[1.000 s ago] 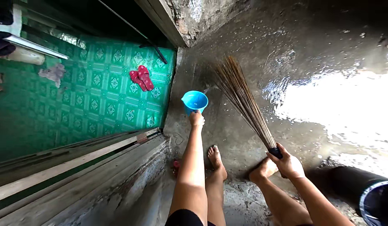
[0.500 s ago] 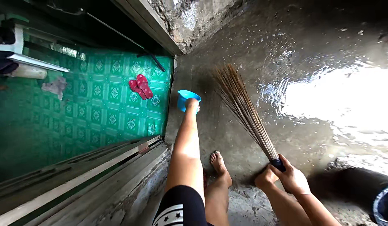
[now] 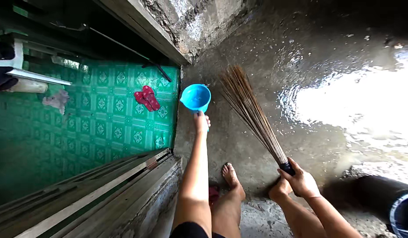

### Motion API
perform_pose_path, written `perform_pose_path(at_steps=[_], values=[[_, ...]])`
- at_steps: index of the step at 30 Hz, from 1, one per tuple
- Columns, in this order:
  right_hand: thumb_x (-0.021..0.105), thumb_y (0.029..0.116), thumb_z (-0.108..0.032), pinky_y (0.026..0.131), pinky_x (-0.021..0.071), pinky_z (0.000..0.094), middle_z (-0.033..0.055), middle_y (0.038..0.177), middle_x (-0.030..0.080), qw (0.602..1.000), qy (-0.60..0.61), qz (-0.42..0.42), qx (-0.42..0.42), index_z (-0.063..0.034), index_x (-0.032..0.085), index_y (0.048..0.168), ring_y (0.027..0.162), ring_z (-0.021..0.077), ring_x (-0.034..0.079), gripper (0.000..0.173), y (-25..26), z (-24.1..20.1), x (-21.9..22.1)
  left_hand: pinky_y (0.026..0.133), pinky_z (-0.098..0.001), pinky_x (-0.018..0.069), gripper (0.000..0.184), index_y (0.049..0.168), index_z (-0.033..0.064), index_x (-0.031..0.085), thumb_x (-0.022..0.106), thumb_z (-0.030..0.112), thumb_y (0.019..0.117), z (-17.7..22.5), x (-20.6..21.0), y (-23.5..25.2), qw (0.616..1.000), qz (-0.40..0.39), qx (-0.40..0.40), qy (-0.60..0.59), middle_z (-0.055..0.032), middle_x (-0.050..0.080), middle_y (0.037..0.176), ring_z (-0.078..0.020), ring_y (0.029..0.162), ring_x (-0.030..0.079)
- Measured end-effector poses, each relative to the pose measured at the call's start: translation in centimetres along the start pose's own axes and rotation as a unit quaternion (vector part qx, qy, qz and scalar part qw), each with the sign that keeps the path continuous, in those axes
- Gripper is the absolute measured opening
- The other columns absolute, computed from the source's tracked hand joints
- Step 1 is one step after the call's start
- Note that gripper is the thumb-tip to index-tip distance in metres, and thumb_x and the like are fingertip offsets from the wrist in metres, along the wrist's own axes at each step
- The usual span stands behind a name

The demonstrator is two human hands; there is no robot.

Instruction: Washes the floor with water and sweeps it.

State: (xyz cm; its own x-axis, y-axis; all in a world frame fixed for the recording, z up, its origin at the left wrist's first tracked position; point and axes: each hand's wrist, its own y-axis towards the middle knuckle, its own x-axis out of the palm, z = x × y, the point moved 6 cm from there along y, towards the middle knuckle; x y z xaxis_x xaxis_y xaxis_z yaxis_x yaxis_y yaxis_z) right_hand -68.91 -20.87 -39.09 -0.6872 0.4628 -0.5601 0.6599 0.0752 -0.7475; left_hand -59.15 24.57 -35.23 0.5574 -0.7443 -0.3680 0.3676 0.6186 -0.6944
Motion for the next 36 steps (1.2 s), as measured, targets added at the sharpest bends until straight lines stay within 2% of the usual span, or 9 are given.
perform_pose_path(at_steps=[4,7,11,14,20,23,27,32,36], values=[[0.073,0.0922,-0.051,0.086,0.0518,0.0712,0.0267,0.114,0.072,0.996,-0.058,-0.038,-0.062,-0.0237,0.043,0.159,0.100,0.0496,0.070,0.078,4.0,-4.8,-1.7,0.042,-0.0267,0.0502,0.034,0.123,-0.0057,0.050,0.036,0.024,0.1140,-9.0,-1.9,-11.7,0.995,0.037,0.005,-0.096,-0.0068,0.057,0.065,-0.0121,0.044,0.054],[0.067,0.0959,-0.050,0.092,0.0508,0.0688,0.0255,0.128,0.068,0.984,-0.111,-0.096,-0.100,-0.0257,0.037,0.162,0.110,0.0487,0.068,0.077,7.7,-11.8,-1.6,0.046,-0.0282,0.0504,0.034,0.121,-0.0064,0.052,0.035,0.022,0.1139,-13.4,-1.6,-20.3,0.990,0.057,-0.051,-0.117,-0.0067,0.055,0.067,-0.0125,0.048,0.053],[0.061,0.0990,-0.054,0.094,0.0514,0.0661,0.0221,0.134,0.065,0.960,-0.193,-0.132,-0.155,-0.0283,0.037,0.161,0.115,0.0459,0.066,0.071,13.7,-20.2,2.2,0.042,-0.0257,0.0495,0.032,0.115,-0.0035,0.055,0.037,0.023,0.1118,-19.6,-0.1,-22.3,0.990,0.044,-0.040,-0.126,-0.0027,0.055,0.061,-0.0091,0.044,0.053],[0.065,0.0970,-0.052,0.085,0.0527,0.0694,0.0234,0.125,0.069,0.961,-0.212,-0.095,-0.152,-0.0259,0.047,0.154,0.109,0.0480,0.067,0.065,19.0,-22.7,4.5,0.047,-0.0251,0.0504,0.031,0.119,-0.0047,0.055,0.039,0.020,0.1106,-20.7,1.0,-21.0,0.998,0.013,0.005,-0.066,-0.0024,0.057,0.063,-0.0087,0.047,0.054],[0.068,0.0935,-0.055,0.085,0.0492,0.0761,0.0278,0.117,0.070,0.996,-0.092,-0.008,0.007,-0.0274,0.056,0.145,0.109,0.0527,0.066,0.060,24.3,-13.5,0.5,0.049,-0.0256,0.0532,0.028,0.116,-0.0059,0.057,0.043,0.016,0.1063,-21.2,1.1,-20.3,0.994,-0.009,0.110,-0.020,-0.0013,0.058,0.062,-0.0087,0.049,0.057],[0.066,0.0958,-0.055,0.092,0.0462,0.0745,0.0282,0.120,0.069,0.996,0.038,0.037,0.075,-0.0207,0.058,0.143,0.113,0.0507,0.064,0.059,21.7,-6.7,-2.0,0.049,-0.0266,0.0537,0.032,0.118,-0.0057,0.057,0.041,0.020,0.1066,-21.6,0.4,-20.6,0.991,0.011,0.131,-0.011,-0.0018,0.059,0.065,-0.0088,0.049,0.057],[0.071,0.0954,-0.047,0.096,0.0478,0.0694,0.0262,0.122,0.068,0.987,0.130,0.087,0.047,-0.0171,0.051,0.151,0.112,0.0450,0.066,0.066,13.5,-2.9,-3.6,0.050,-0.0255,0.0515,0.032,0.119,-0.0066,0.058,0.043,0.019,0.1067,-21.7,-0.4,-21.2,0.993,0.046,0.093,-0.048,-0.0018,0.057,0.065,-0.0074,0.050,0.055],[0.065,0.0973,-0.051,0.091,0.0513,0.0697,0.0261,0.116,0.071,0.999,-0.013,-0.046,-0.008,-0.0219,0.040,0.160,0.105,0.0479,0.069,0.074,3.1,-2.4,0.9,0.048,-0.0256,0.0512,0.028,0.115,-0.0072,0.054,0.038,0.015,0.1086,-20.6,-2.0,-23.5,0.992,0.046,0.060,-0.101,-0.0029,0.056,0.063,-0.0089,0.048,0.055],[0.056,0.0982,-0.060,0.094,0.0519,0.0666,0.0228,0.131,0.067,0.967,-0.155,-0.194,-0.055,-0.0304,0.031,0.163,0.112,0.0461,0.068,0.076,0.5,-4.3,7.1,0.047,-0.0260,0.0524,0.030,0.117,-0.0084,0.052,0.033,0.013,0.1085,-19.5,-4.1,-26.7,0.993,0.053,0.049,-0.091,-0.0033,0.058,0.063,-0.0104,0.047,0.057]])
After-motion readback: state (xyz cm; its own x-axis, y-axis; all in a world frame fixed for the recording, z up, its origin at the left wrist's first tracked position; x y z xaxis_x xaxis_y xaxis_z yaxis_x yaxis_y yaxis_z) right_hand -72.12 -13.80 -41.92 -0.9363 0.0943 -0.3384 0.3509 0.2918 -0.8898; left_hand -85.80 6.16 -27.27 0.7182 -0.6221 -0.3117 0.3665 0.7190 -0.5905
